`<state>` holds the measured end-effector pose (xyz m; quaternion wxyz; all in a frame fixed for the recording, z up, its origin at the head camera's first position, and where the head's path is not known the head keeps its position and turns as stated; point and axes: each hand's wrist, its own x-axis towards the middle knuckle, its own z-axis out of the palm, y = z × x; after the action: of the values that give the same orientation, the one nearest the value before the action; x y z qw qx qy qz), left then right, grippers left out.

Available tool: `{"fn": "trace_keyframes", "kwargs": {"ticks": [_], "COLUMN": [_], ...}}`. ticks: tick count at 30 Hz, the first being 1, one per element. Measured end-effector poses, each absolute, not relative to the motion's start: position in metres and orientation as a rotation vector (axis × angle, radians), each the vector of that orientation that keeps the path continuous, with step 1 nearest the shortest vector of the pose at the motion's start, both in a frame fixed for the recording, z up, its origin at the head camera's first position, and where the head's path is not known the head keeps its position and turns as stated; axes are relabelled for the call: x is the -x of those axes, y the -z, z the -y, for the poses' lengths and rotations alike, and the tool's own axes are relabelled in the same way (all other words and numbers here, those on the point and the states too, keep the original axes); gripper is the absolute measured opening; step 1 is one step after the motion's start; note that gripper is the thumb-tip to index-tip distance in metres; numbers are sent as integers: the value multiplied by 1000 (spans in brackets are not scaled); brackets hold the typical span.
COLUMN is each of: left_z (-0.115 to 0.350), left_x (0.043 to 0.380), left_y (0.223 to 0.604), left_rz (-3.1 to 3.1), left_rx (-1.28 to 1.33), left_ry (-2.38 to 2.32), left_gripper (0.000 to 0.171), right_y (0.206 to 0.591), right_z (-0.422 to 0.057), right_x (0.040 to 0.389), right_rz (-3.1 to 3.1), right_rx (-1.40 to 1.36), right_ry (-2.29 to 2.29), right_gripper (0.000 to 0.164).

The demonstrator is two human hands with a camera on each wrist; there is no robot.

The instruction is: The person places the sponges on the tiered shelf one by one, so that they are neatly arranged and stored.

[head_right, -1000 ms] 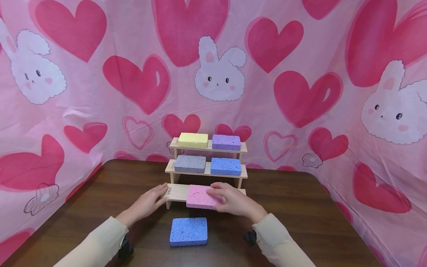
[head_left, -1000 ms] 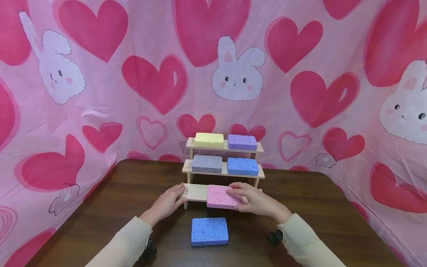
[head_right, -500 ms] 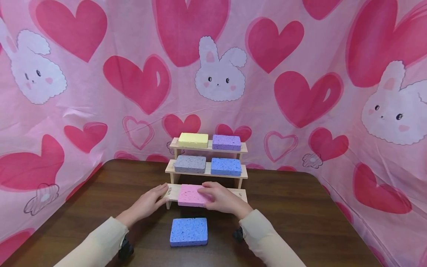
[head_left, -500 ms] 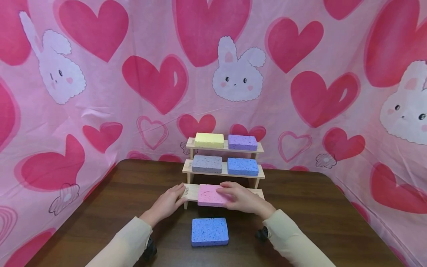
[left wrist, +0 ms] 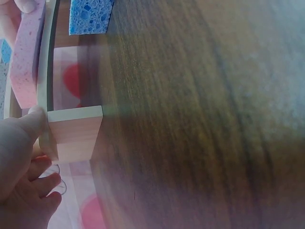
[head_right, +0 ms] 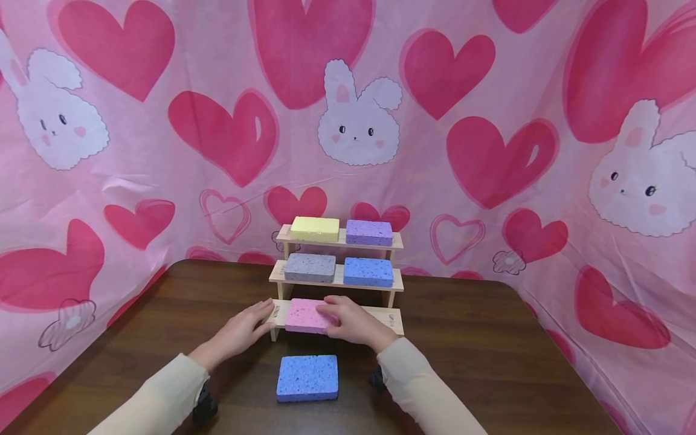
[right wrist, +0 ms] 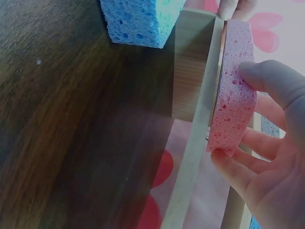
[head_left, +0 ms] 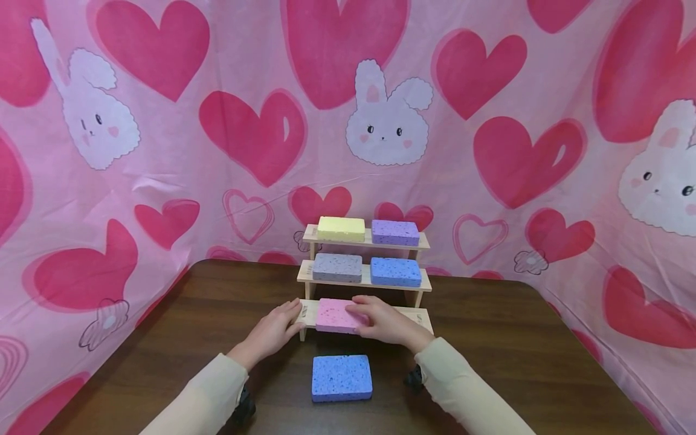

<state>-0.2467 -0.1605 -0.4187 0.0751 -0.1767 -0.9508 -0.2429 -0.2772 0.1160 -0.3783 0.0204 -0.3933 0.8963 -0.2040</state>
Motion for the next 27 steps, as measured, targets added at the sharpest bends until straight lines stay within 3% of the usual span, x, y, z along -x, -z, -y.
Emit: {"fn": "trace_keyframes", "kwargs": {"ticks": [27], "left_z": [161], "left_x": [248], "left_y": [418], "left_rz": [2856], "left_rx": [530], "left_ry": [731], "left_gripper": [55], "right_y": [385], "right_z": [-103], "right_x": [282], "right_rz": [-2882], "right_rx": [1270], "right_ry": [638], "right_gripper": [39]}}
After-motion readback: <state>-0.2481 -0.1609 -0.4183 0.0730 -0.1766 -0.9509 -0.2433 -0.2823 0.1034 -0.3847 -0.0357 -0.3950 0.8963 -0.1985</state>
